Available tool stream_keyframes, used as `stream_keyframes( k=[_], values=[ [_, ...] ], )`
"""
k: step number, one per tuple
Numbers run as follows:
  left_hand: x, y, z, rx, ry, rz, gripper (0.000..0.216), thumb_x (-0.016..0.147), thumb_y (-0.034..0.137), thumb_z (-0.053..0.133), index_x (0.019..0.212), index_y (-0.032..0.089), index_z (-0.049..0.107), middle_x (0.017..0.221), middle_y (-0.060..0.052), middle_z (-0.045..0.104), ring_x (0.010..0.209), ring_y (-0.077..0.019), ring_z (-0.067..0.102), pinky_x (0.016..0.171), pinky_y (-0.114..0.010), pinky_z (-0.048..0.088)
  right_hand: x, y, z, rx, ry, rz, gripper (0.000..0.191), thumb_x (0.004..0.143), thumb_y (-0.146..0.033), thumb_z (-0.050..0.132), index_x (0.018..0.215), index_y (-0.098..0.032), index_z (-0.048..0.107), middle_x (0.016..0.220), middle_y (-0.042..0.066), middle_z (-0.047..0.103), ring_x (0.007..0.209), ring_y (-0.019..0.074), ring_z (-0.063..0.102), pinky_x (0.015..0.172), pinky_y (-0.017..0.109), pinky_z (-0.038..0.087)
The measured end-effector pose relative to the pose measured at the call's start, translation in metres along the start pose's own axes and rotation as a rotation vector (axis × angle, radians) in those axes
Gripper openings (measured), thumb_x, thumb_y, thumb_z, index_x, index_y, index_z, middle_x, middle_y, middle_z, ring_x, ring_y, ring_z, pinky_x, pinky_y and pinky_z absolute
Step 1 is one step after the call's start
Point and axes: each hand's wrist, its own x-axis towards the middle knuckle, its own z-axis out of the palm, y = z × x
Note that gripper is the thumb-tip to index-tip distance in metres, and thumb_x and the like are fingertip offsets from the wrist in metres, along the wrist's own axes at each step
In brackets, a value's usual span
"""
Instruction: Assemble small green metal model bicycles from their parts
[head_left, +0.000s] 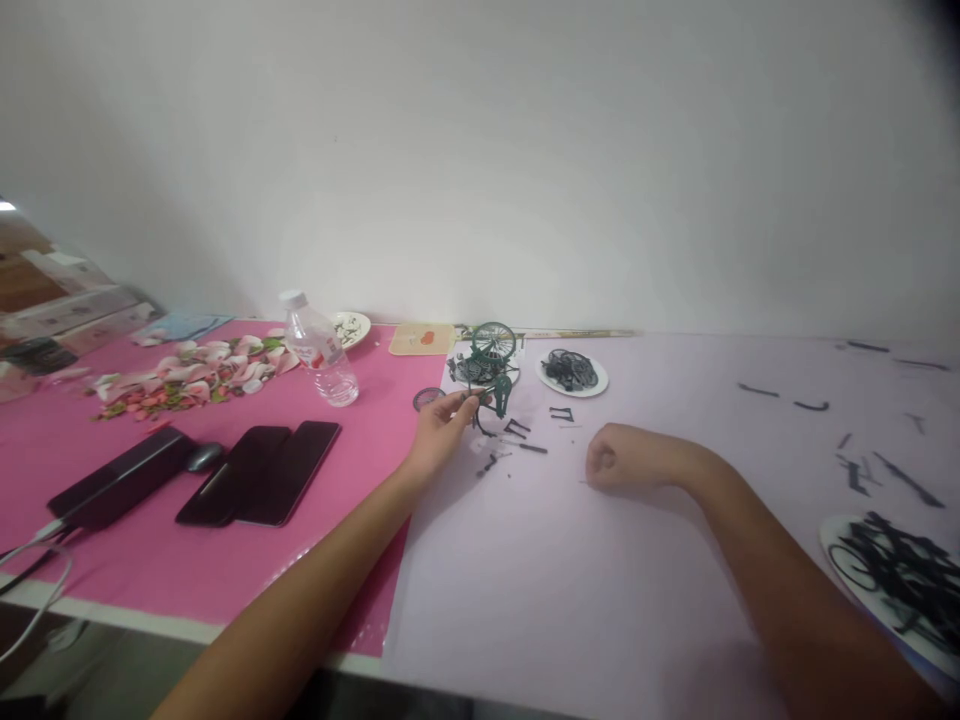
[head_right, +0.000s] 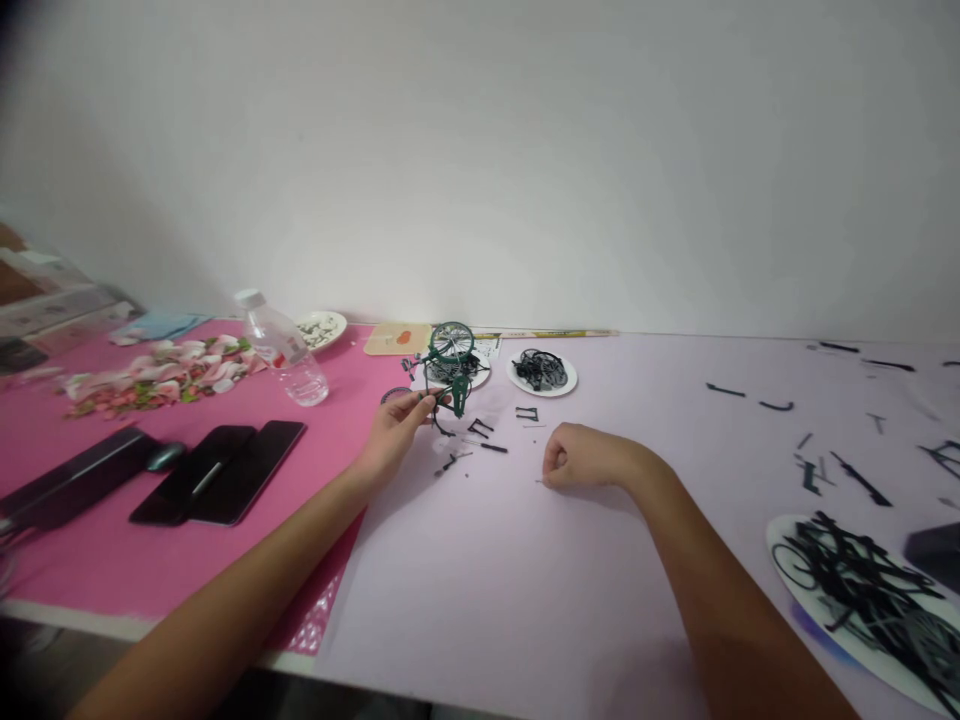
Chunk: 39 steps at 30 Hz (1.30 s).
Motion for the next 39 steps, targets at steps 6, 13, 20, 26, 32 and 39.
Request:
stream_keyframes(
  k=[6, 13, 20, 26, 32, 39],
  values=[
    [0.002, -0.004, -0.002, -0.013, 0.0, 0.014, 0.038, 0.091, 0.051, 0.071, 0.109, 0.019, 0.081, 0.115, -0.009, 0.078, 0.102, -0.022, 0.068, 0.088, -0.031, 0.051, 0.001, -0.008, 0.005, -0.037, -0.008, -0.033, 0.009, 0.062, -0.026, 0.071, 0.068, -0.021, 0.077, 0.074, 0.004, 0.074, 0.061, 0.0182, 0.06, 0.052, 0.028, 0.038],
    [0.001, -0.003, -0.001, -0.03, -0.01, -0.004, 0.039, 0.091, 0.051, 0.071, 0.11, 0.018, 0.081, 0.119, -0.011, 0.077, 0.103, -0.022, 0.067, 0.087, -0.031, 0.051, 0.004, -0.01, 0.007, -0.04, 0.029, -0.041, 0.013, 0.065, -0.026, 0.069, 0.074, -0.022, 0.078, 0.082, 0.005, 0.077, 0.068, 0.0204, 0.065, 0.057, 0.029, 0.043],
    [0.001, -0.003, -0.001, -0.046, -0.01, -0.019, 0.041, 0.088, 0.053, 0.073, 0.108, 0.018, 0.081, 0.111, -0.009, 0.078, 0.092, -0.0191, 0.067, 0.084, -0.03, 0.052, -0.001, -0.02, 0.018, -0.059, 0.105, -0.048, 0.003, 0.063, -0.02, 0.068, 0.063, -0.021, 0.07, 0.069, 0.005, 0.071, 0.054, 0.0165, 0.055, 0.05, 0.029, 0.034],
    [0.001, -0.001, 0.0, -0.032, -0.011, -0.018, 0.038, 0.089, 0.051, 0.072, 0.105, 0.017, 0.082, 0.108, -0.008, 0.078, 0.09, -0.0185, 0.066, 0.082, -0.03, 0.052, 0.006, -0.022, 0.03, -0.083, 0.151, -0.144, 0.004, 0.07, -0.021, 0.066, 0.07, -0.023, 0.069, 0.077, 0.006, 0.074, 0.06, 0.0197, 0.061, 0.053, 0.03, 0.037],
    [0.0, 0.0, 0.002, -0.042, -0.012, -0.033, 0.041, 0.088, 0.052, 0.073, 0.107, 0.017, 0.081, 0.108, -0.009, 0.078, 0.089, -0.0181, 0.066, 0.082, -0.03, 0.052, 0.011, -0.023, 0.039, -0.116, 0.222, -0.261, 0.014, 0.089, -0.034, 0.057, 0.08, -0.025, 0.063, 0.079, 0.003, 0.07, 0.065, 0.0198, 0.057, 0.056, 0.031, 0.034],
    [0.002, -0.002, 0.002, -0.077, 0.02, -0.028, 0.048, 0.084, 0.055, 0.076, 0.113, 0.017, 0.079, 0.108, -0.01, 0.078, 0.085, -0.0166, 0.065, 0.08, -0.03, 0.053, 0.005, -0.042, 0.05, 0.04, 0.355, -0.427, 0.022, 0.102, -0.041, 0.045, 0.092, -0.027, 0.058, 0.091, 0.002, 0.067, 0.07, 0.02, 0.058, 0.065, 0.032, 0.039]
  ],
)
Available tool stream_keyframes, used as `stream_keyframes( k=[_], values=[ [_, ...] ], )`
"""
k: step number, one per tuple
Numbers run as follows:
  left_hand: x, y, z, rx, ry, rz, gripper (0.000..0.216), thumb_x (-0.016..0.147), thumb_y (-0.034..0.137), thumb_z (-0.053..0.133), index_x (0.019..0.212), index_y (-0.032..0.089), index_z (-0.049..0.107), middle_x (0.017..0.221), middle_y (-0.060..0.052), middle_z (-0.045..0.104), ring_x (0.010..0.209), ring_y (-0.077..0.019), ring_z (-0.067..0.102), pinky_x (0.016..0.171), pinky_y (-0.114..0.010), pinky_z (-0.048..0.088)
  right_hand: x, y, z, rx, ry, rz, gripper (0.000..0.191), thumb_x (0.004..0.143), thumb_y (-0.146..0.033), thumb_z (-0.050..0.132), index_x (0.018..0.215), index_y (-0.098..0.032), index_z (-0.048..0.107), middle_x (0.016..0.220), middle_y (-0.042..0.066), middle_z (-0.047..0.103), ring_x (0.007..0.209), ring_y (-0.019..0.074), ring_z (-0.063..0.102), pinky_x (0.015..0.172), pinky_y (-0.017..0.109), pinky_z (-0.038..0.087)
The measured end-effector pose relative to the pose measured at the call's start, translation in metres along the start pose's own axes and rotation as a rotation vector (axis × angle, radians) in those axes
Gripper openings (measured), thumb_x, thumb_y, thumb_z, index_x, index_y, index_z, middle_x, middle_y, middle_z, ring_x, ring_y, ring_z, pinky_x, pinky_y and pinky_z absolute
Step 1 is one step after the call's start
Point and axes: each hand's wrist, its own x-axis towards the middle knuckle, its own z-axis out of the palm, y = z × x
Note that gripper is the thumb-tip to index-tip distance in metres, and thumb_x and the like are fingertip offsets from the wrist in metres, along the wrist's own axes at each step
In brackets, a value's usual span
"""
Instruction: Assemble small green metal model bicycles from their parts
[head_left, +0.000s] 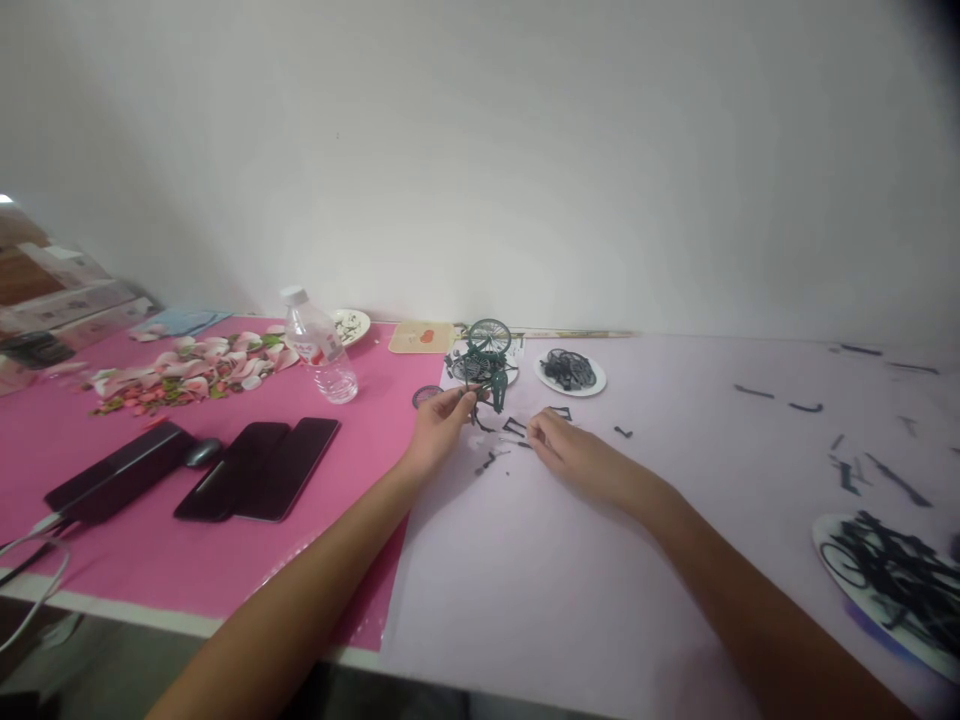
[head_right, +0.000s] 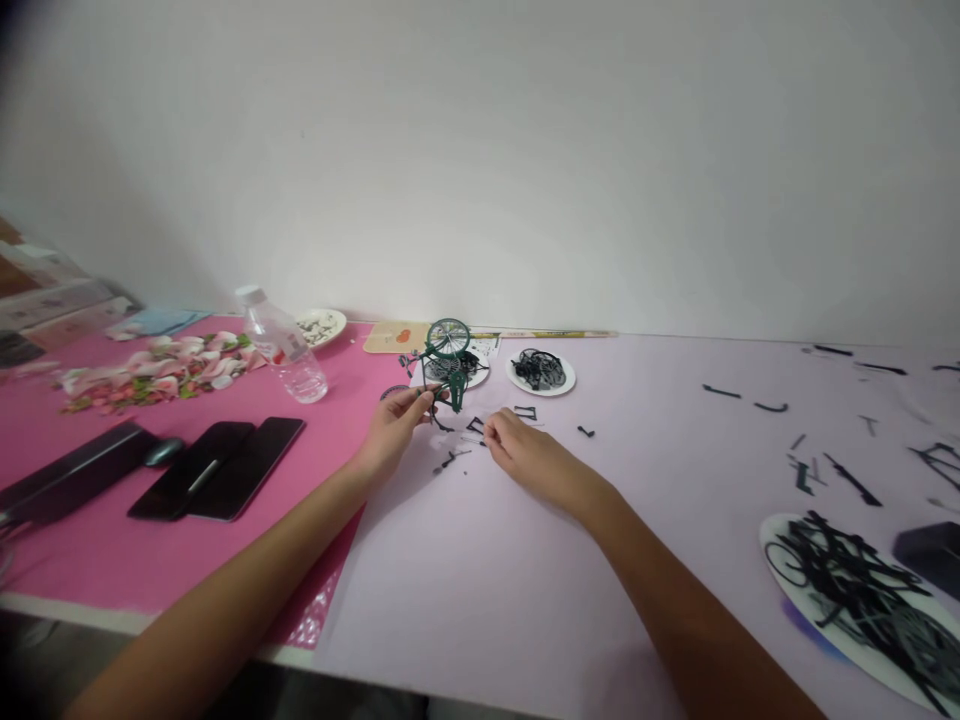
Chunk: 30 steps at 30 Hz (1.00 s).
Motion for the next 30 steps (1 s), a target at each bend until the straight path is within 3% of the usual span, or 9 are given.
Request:
stream_keyframes(
  k=[5, 9, 14, 30],
  values=[
    [-0.001, 0.001, 0.001, -0.008, 0.005, -0.006, 0.047, 0.084, 0.055, 0.076, 0.112, 0.017, 0.08, 0.109, -0.011, 0.078, 0.085, -0.0168, 0.066, 0.08, -0.03, 0.053, 0.007, -0.001, 0.011, 0.04, 0.069, -0.074, 0.021, 0.105, -0.038, 0.045, 0.096, -0.026, 0.059, 0.092, 0.002, 0.068, 0.076, 0.0208, 0.06, 0.071, 0.033, 0.043],
    [-0.003, 0.0, 0.003, 0.03, -0.013, 0.013, 0.043, 0.088, 0.053, 0.073, 0.109, 0.016, 0.08, 0.104, -0.008, 0.077, 0.083, -0.0158, 0.064, 0.079, -0.028, 0.051, 0.015, 0.004, 0.026, 0.115, 0.178, -0.199, 0.011, 0.1, -0.031, 0.056, 0.095, -0.025, 0.064, 0.097, 0.004, 0.071, 0.087, 0.0215, 0.063, 0.079, 0.034, 0.048],
    [-0.007, -0.001, 0.008, 0.087, -0.005, 0.089, 0.039, 0.092, 0.049, 0.068, 0.108, 0.015, 0.079, 0.087, -0.004, 0.073, 0.079, -0.015, 0.061, 0.074, -0.026, 0.049, 0.017, 0.004, 0.042, 0.263, 0.321, -0.156, 0.008, 0.092, -0.032, 0.069, 0.091, -0.024, 0.067, 0.091, 0.003, 0.072, 0.079, 0.0202, 0.066, 0.069, 0.032, 0.051],
    [-0.021, 0.005, 0.022, 0.115, -0.062, 0.051, 0.043, 0.094, 0.049, 0.066, 0.113, 0.013, 0.078, 0.099, -0.009, 0.078, 0.086, -0.0204, 0.067, 0.071, -0.026, 0.053, 0.017, 0.002, 0.06, 0.459, 0.433, -0.072, 0.016, 0.085, -0.036, 0.076, 0.092, -0.024, 0.068, 0.09, 0.005, 0.074, 0.088, 0.0235, 0.072, 0.072, 0.034, 0.06]
  ],
)
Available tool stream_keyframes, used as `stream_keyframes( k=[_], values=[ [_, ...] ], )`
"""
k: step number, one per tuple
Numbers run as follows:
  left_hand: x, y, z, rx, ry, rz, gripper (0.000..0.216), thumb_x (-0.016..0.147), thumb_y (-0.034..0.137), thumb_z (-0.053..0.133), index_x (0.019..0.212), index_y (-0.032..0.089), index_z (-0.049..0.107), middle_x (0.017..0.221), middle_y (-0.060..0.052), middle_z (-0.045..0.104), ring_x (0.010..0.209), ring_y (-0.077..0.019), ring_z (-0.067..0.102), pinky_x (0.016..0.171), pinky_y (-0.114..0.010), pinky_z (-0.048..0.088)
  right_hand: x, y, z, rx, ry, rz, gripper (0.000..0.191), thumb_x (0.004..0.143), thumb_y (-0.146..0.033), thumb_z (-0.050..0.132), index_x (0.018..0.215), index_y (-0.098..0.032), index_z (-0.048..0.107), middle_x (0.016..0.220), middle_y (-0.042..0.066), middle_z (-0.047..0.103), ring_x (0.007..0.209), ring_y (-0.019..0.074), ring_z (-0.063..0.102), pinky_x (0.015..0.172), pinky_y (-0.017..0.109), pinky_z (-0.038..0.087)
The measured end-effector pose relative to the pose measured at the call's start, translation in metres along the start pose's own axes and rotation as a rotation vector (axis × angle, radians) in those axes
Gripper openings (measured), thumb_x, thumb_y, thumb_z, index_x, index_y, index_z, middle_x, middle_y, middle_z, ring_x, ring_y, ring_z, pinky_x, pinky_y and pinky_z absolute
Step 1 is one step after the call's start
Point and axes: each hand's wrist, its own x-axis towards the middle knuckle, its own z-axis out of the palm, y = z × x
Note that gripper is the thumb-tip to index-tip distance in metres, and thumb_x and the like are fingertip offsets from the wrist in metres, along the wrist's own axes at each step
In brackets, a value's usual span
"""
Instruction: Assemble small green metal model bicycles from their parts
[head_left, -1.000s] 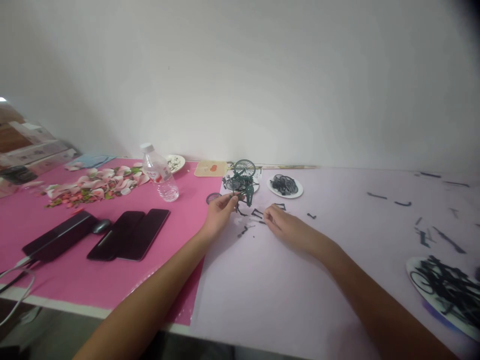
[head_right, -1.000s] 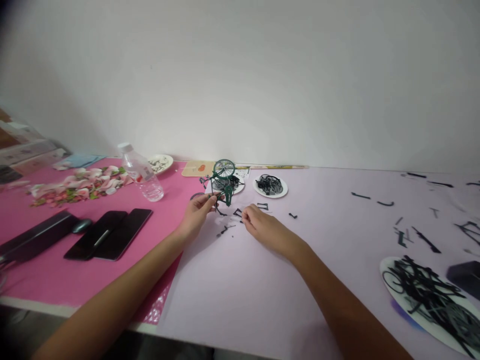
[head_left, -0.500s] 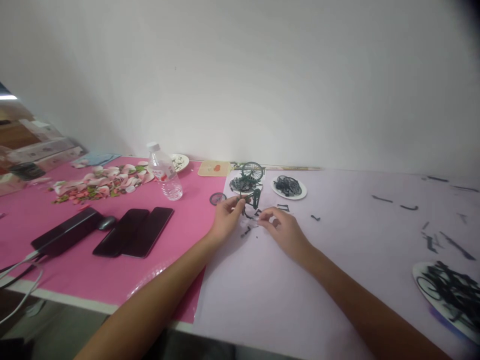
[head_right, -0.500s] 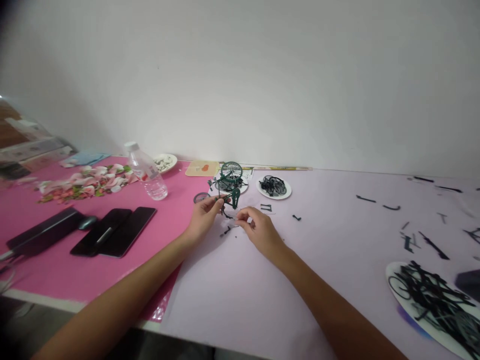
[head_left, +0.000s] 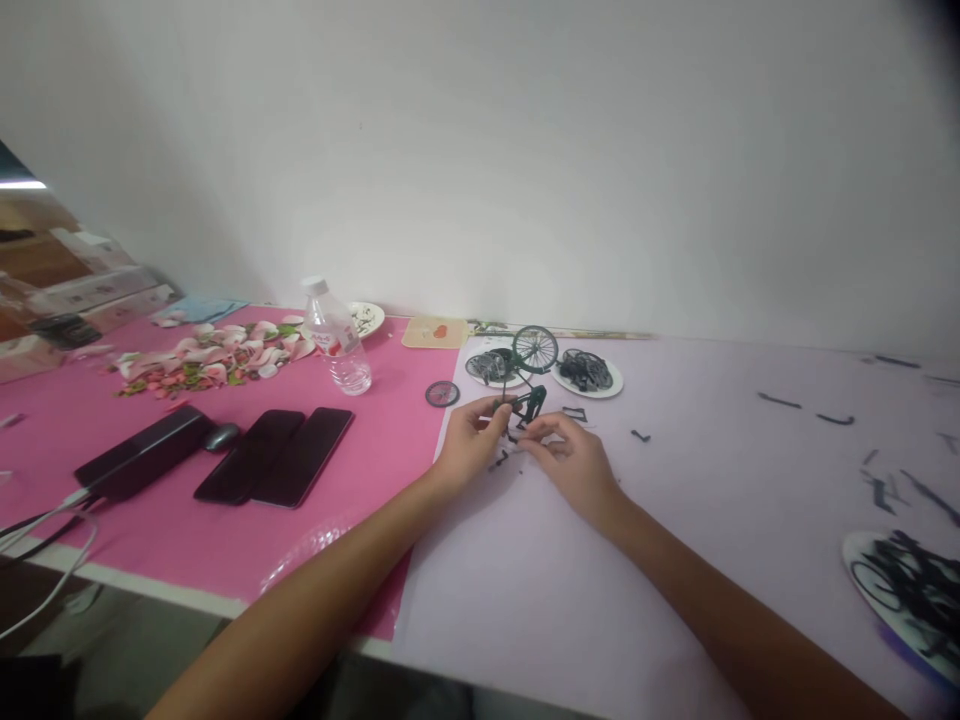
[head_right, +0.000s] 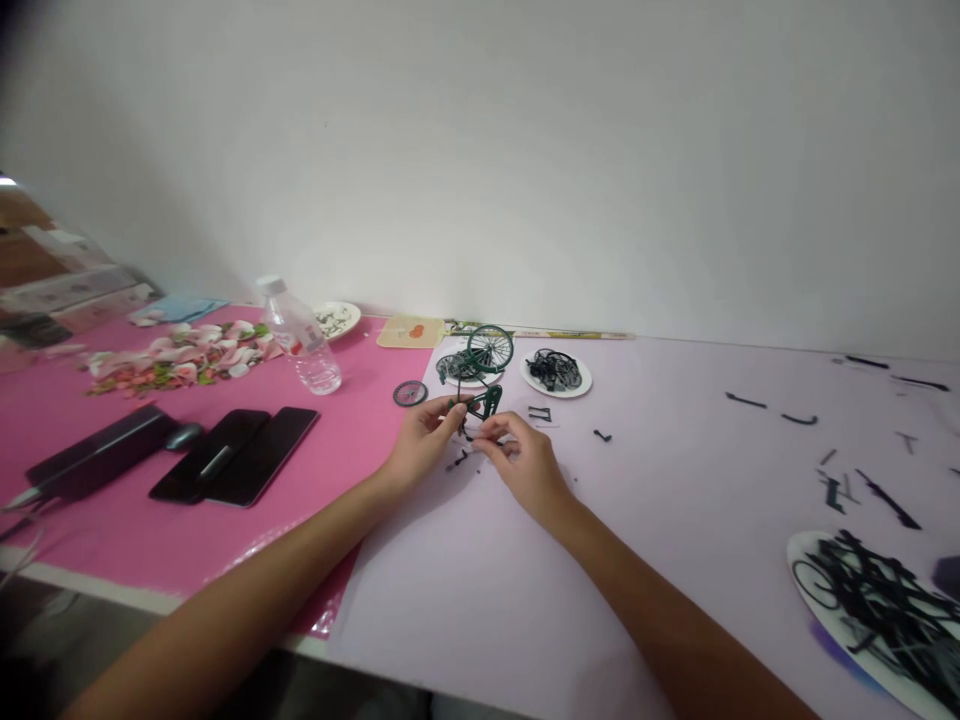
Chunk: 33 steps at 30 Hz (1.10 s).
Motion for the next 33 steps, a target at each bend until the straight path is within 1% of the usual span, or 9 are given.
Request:
stream_keyframes(
  k=[7, 10, 12, 19, 22, 26, 30, 33],
  values=[
    [-0.003, 0.005, 0.002, 0.07, -0.019, 0.036, 0.038, 0.095, 0.044, 0.064, 0.114, 0.014, 0.079, 0.109, -0.01, 0.079, 0.088, -0.0201, 0.07, 0.075, -0.027, 0.054, 0.0, -0.001, 0.0, 0.017, -0.007, 0.006, 0.016, 0.084, -0.033, 0.078, 0.093, -0.024, 0.069, 0.091, 0.005, 0.075, 0.088, 0.0225, 0.072, 0.072, 0.033, 0.06],
    [-0.004, 0.005, 0.001, 0.091, -0.028, 0.025, 0.039, 0.096, 0.044, 0.065, 0.117, 0.015, 0.078, 0.112, -0.01, 0.079, 0.085, -0.0198, 0.07, 0.076, -0.028, 0.055, 0.001, 0.001, 0.001, 0.017, 0.005, -0.005, 0.017, 0.084, -0.035, 0.079, 0.092, -0.024, 0.069, 0.091, 0.005, 0.075, 0.087, 0.0223, 0.072, 0.071, 0.033, 0.059],
    [-0.004, 0.005, 0.001, 0.094, -0.032, 0.034, 0.039, 0.096, 0.044, 0.064, 0.118, 0.015, 0.078, 0.113, -0.01, 0.079, 0.088, -0.0205, 0.071, 0.078, -0.029, 0.056, 0.001, 0.001, 0.001, 0.011, 0.02, -0.006, 0.019, 0.084, -0.037, 0.079, 0.092, -0.024, 0.069, 0.091, 0.005, 0.074, 0.085, 0.0224, 0.072, 0.069, 0.033, 0.059],
    [-0.005, 0.005, 0.001, 0.103, -0.022, 0.047, 0.04, 0.097, 0.045, 0.064, 0.119, 0.015, 0.077, 0.115, -0.011, 0.079, 0.097, -0.0236, 0.072, 0.084, -0.031, 0.056, 0.001, -0.001, 0.0, 0.012, 0.099, 0.019, 0.029, 0.08, -0.046, 0.083, 0.087, -0.022, 0.068, 0.087, 0.006, 0.073, 0.08, 0.0221, 0.07, 0.067, 0.033, 0.058],
    [-0.006, 0.005, 0.002, 0.093, -0.014, 0.06, 0.039, 0.097, 0.044, 0.064, 0.119, 0.014, 0.077, 0.117, -0.012, 0.078, 0.104, -0.026, 0.071, 0.087, -0.032, 0.056, 0.002, -0.003, 0.0, 0.06, 0.129, 0.056, 0.036, 0.077, -0.05, 0.085, 0.086, -0.021, 0.066, 0.088, 0.007, 0.072, 0.082, 0.0225, 0.07, 0.067, 0.033, 0.057],
    [-0.005, 0.002, 0.003, 0.061, -0.013, 0.072, 0.039, 0.097, 0.044, 0.064, 0.118, 0.014, 0.078, 0.119, -0.012, 0.078, 0.107, -0.0269, 0.071, 0.088, -0.033, 0.055, 0.002, -0.005, 0.001, 0.151, 0.139, 0.129, 0.046, 0.072, -0.056, 0.088, 0.089, -0.021, 0.063, 0.09, 0.008, 0.074, 0.084, 0.0238, 0.072, 0.07, 0.034, 0.057],
    [-0.004, -0.004, 0.005, 0.012, 0.007, 0.063, 0.043, 0.095, 0.049, 0.066, 0.117, 0.014, 0.078, 0.117, -0.012, 0.078, 0.101, -0.0247, 0.071, 0.085, -0.032, 0.056, 0.002, -0.002, 0.001, 0.162, 0.147, 0.154, 0.052, 0.069, -0.059, 0.089, 0.093, -0.021, 0.063, 0.09, 0.009, 0.074, 0.083, 0.024, 0.071, 0.07, 0.034, 0.055],
    [-0.004, -0.007, 0.006, -0.026, 0.016, 0.044, 0.047, 0.094, 0.051, 0.067, 0.119, 0.013, 0.077, 0.112, -0.012, 0.078, 0.094, -0.0214, 0.07, 0.081, -0.029, 0.055, 0.004, 0.004, 0.001, 0.167, 0.157, 0.177, 0.053, 0.067, -0.057, 0.09, 0.095, -0.021, 0.063, 0.09, 0.008, 0.075, 0.083, 0.0233, 0.07, 0.072, 0.035, 0.055]
  ],
)
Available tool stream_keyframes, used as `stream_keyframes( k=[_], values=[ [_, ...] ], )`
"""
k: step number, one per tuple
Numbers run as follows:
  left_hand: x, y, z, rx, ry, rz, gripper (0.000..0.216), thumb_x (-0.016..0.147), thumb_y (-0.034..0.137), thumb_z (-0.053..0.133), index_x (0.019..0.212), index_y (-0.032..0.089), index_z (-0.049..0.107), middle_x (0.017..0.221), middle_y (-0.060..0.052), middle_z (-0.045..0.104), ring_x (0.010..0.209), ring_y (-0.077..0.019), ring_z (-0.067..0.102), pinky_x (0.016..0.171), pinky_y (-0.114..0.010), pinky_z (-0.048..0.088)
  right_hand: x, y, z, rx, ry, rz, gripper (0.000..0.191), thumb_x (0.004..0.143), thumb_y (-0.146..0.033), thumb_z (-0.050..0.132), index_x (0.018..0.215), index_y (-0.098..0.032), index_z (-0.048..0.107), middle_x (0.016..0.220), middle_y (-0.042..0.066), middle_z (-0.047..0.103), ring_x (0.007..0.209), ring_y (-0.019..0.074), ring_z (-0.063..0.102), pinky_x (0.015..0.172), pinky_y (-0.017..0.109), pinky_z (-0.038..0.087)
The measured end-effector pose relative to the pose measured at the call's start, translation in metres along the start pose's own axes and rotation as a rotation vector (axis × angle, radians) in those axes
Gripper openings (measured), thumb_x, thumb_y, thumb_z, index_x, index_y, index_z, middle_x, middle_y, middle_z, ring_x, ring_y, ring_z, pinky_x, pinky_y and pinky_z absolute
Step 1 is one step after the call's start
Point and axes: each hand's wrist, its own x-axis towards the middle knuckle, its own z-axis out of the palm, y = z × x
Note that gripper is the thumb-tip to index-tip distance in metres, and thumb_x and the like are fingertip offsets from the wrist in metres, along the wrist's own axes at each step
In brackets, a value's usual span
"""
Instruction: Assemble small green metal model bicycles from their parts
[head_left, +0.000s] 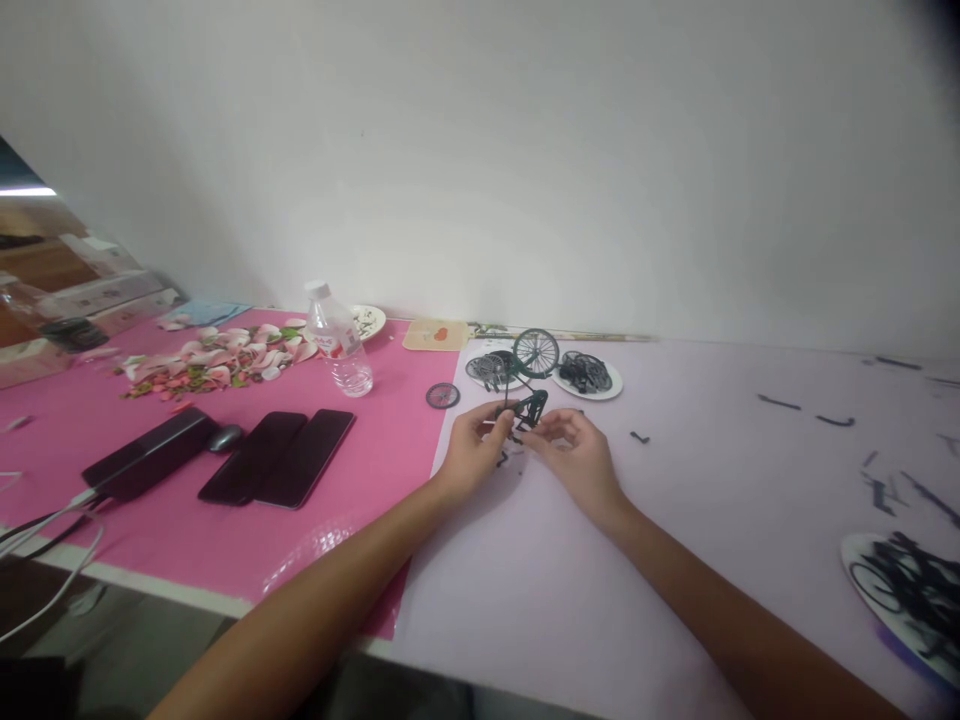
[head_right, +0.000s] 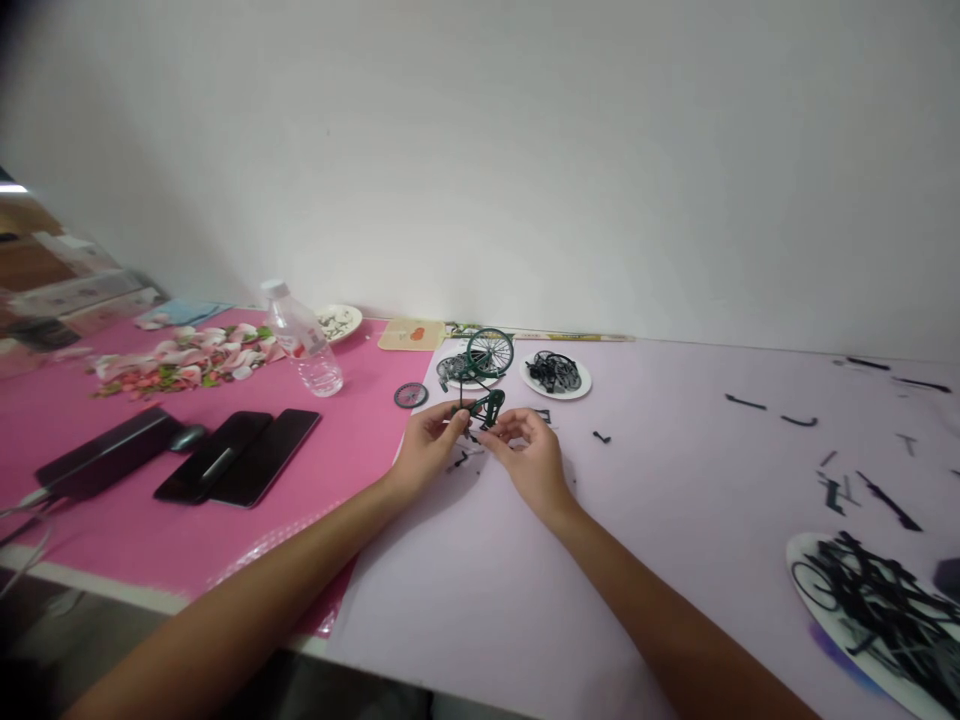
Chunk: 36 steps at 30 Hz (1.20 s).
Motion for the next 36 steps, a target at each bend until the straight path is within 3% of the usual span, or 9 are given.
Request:
stream_keyframes(
  k=[8, 16, 24, 36],
  values=[
    [0.001, 0.001, 0.001, -0.04, 0.022, -0.018, 0.048, 0.091, 0.051, 0.069, 0.117, 0.012, 0.077, 0.096, -0.009, 0.077, 0.084, -0.0186, 0.066, 0.076, -0.027, 0.053, 0.003, 0.003, -0.002, 0.101, 0.001, 0.107, 0.058, 0.061, -0.051, 0.095, 0.096, -0.02, 0.062, 0.086, 0.007, 0.076, 0.082, 0.0234, 0.072, 0.079, 0.038, 0.056],
    [0.001, -0.001, 0.0, -0.042, 0.029, -0.032, 0.049, 0.092, 0.052, 0.068, 0.119, 0.013, 0.076, 0.099, -0.009, 0.076, 0.085, -0.0183, 0.065, 0.074, -0.026, 0.052, 0.002, 0.004, -0.002, 0.025, 0.02, 0.027, 0.055, 0.064, -0.057, 0.092, 0.092, -0.021, 0.061, 0.084, 0.008, 0.076, 0.079, 0.0236, 0.07, 0.079, 0.039, 0.056],
    [0.001, 0.003, 0.0, -0.069, 0.036, -0.034, 0.048, 0.088, 0.053, 0.072, 0.114, 0.013, 0.077, 0.088, -0.007, 0.074, 0.078, -0.0173, 0.064, 0.073, -0.027, 0.051, 0.005, 0.011, -0.001, 0.069, -0.008, 0.019, 0.051, 0.066, -0.056, 0.091, 0.091, -0.021, 0.062, 0.083, 0.005, 0.075, 0.076, 0.0213, 0.069, 0.072, 0.035, 0.055],
    [0.002, 0.003, -0.001, -0.085, 0.034, -0.043, 0.047, 0.088, 0.05, 0.073, 0.114, 0.012, 0.077, 0.093, -0.009, 0.076, 0.084, -0.0188, 0.067, 0.079, -0.028, 0.052, 0.005, 0.012, -0.002, 0.058, -0.02, 0.0, 0.044, 0.072, -0.051, 0.088, 0.092, -0.021, 0.064, 0.087, 0.006, 0.075, 0.081, 0.0215, 0.069, 0.071, 0.032, 0.053]
  ],
)
